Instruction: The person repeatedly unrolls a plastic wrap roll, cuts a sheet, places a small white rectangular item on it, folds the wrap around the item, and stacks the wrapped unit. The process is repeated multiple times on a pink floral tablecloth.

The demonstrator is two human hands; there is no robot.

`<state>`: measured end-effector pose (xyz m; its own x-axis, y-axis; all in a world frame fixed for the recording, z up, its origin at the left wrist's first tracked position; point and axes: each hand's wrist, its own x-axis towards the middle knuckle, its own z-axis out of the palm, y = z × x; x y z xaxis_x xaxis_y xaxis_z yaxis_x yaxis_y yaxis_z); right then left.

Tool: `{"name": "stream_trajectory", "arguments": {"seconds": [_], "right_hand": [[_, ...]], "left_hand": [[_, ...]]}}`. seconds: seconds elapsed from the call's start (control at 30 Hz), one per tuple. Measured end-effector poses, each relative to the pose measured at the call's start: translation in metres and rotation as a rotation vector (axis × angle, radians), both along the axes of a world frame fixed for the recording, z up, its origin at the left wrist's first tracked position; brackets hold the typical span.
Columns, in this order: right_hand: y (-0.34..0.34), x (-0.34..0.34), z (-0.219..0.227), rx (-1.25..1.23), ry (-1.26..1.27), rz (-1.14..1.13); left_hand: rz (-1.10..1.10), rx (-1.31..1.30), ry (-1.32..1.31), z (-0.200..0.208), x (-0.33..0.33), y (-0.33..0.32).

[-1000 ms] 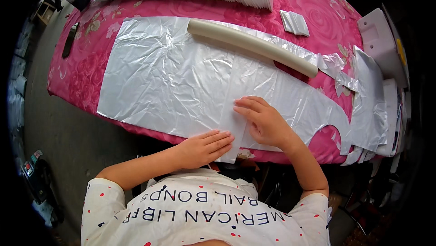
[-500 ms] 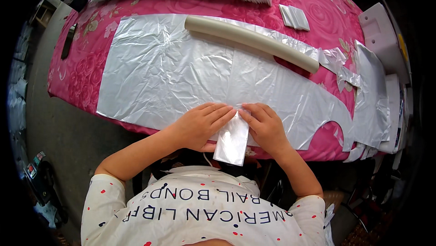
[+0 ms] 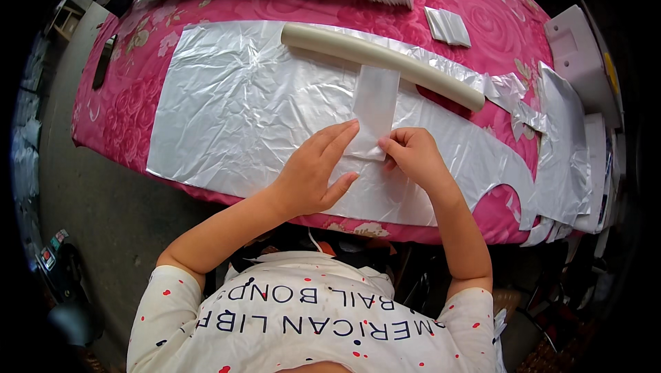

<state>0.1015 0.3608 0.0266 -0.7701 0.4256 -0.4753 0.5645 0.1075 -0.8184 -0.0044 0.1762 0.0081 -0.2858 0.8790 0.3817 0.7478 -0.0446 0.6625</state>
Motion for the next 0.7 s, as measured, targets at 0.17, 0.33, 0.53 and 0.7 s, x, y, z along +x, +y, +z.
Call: {"name": "stream_trajectory", "arguments": {"seconds": [0.17,0.33,0.53,0.7], "right_hand": [[0.002,-0.004,0.004,-0.014,-0.089,-0.003],[-0.017,0.007,0.002,0.374,0.063,0.014],[-0.002,0.012,-0.020,1.091,0.546,0.366],[0.014,0.004,-0.015,0.908,0.512,0.577]], "left_hand": [[-0.060,-0.409,0.280,-0.017,0.025,0.006],[-0.028,-0.424,0.308,-0.018,0.028,0.005],[0.020,-0.305,0.305,-0.018,0.023,0.008],[0.009,-0.058,0.397,-0.022,-0.001,0.012]]}}
